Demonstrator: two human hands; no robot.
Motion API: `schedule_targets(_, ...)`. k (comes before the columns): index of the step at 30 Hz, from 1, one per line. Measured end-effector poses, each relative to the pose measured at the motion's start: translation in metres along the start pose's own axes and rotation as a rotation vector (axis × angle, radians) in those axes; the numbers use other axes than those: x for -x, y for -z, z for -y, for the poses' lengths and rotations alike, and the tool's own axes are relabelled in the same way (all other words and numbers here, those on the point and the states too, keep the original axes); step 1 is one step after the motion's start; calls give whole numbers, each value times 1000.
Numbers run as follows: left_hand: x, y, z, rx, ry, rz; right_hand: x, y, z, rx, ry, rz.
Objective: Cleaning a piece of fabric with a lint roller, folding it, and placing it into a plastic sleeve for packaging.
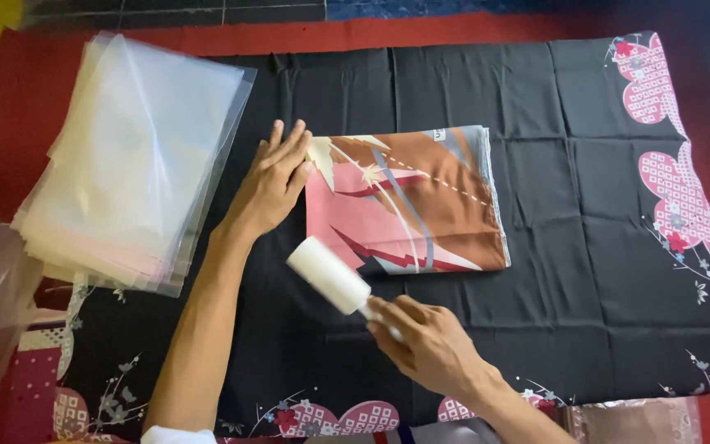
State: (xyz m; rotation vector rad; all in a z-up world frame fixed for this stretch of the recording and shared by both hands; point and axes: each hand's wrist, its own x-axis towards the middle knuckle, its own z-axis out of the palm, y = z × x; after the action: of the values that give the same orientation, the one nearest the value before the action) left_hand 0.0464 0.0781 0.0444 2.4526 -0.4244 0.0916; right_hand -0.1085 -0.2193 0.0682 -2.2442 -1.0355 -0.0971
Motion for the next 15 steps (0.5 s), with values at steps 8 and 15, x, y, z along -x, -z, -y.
schedule_targets(8, 64, -23, -43, -349, -181, 28, 32, -5, 1, 103, -361, -49)
schedule_targets(15, 72, -37, -42, -535, -236, -14, 52, 8, -28, 200, -519, -183)
